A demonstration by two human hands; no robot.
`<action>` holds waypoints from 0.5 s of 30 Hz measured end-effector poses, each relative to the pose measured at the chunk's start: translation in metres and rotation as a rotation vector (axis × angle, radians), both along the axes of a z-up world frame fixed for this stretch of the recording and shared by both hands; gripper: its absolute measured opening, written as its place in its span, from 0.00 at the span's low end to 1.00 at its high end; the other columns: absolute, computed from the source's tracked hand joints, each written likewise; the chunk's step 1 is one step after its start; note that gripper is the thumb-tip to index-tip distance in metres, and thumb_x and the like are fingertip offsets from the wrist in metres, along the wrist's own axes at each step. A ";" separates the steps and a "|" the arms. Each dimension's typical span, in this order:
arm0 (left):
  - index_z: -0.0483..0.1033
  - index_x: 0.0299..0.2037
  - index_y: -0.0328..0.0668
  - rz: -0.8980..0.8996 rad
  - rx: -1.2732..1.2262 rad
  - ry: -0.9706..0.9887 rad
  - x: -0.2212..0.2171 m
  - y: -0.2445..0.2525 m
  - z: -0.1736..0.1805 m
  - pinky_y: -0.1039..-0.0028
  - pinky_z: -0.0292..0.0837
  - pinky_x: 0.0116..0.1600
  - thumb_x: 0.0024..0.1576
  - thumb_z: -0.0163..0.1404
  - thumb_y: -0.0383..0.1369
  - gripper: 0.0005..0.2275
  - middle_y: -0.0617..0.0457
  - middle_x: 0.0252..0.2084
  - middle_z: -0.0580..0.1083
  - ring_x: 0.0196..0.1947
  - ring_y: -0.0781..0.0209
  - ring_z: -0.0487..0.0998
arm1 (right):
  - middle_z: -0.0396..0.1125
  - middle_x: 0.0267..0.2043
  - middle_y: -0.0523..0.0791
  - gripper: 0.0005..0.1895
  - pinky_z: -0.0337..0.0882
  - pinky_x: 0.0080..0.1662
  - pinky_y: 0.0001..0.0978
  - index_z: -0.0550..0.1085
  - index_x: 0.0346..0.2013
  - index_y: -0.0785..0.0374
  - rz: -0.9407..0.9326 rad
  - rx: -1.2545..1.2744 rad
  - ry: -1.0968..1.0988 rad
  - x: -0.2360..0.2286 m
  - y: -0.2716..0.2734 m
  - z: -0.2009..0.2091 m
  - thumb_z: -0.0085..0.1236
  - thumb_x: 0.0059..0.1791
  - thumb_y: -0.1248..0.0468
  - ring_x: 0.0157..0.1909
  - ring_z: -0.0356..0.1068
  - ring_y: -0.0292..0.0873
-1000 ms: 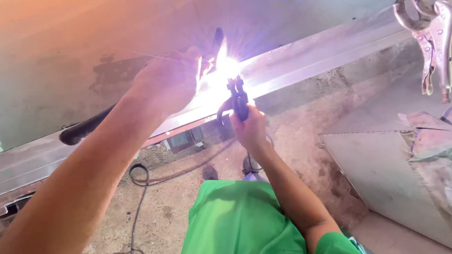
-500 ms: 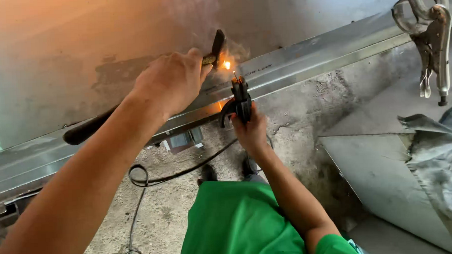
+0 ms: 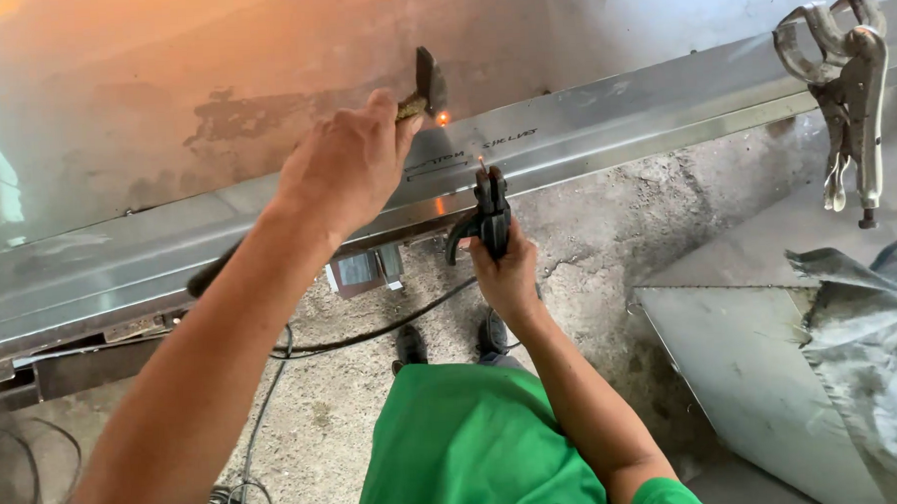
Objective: Welding a metal sheet joint while using a hammer to align the material.
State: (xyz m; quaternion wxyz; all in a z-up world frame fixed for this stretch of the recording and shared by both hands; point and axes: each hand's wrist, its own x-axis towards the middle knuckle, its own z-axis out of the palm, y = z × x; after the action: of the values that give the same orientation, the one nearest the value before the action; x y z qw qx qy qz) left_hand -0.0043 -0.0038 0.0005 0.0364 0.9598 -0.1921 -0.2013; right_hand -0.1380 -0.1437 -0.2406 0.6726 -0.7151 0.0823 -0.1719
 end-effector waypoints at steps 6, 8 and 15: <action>0.67 0.43 0.37 -0.015 -0.178 -0.262 -0.006 0.007 -0.055 0.58 0.74 0.28 0.71 0.34 0.45 0.18 0.47 0.21 0.75 0.21 0.51 0.78 | 0.64 0.25 0.40 0.09 0.63 0.30 0.27 0.73 0.46 0.65 -0.003 -0.132 0.054 -0.020 -0.008 -0.011 0.57 0.51 0.70 0.29 0.57 0.30; 0.66 0.45 0.37 0.095 -0.205 -0.167 -0.028 0.021 -0.057 0.60 0.75 0.24 0.71 0.34 0.45 0.18 0.47 0.22 0.75 0.18 0.51 0.78 | 0.63 0.24 0.41 0.06 0.62 0.29 0.28 0.71 0.41 0.65 0.033 -0.175 0.105 -0.031 -0.013 -0.033 0.59 0.51 0.68 0.27 0.57 0.30; 0.67 0.39 0.36 0.363 -0.576 -0.254 -0.066 0.146 -0.065 0.59 0.73 0.20 0.69 0.43 0.41 0.15 0.44 0.20 0.75 0.17 0.46 0.79 | 0.65 0.19 0.41 0.09 0.63 0.26 0.29 0.69 0.35 0.64 0.131 -0.133 0.332 -0.050 0.041 -0.012 0.59 0.52 0.63 0.22 0.62 0.32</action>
State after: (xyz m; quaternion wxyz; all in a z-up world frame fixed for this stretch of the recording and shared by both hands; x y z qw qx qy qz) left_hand -0.0702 0.1420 -0.0643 0.3166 0.9459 -0.0704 -0.0084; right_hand -0.1883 -0.1029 -0.2528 0.6107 -0.7804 0.1337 -0.0123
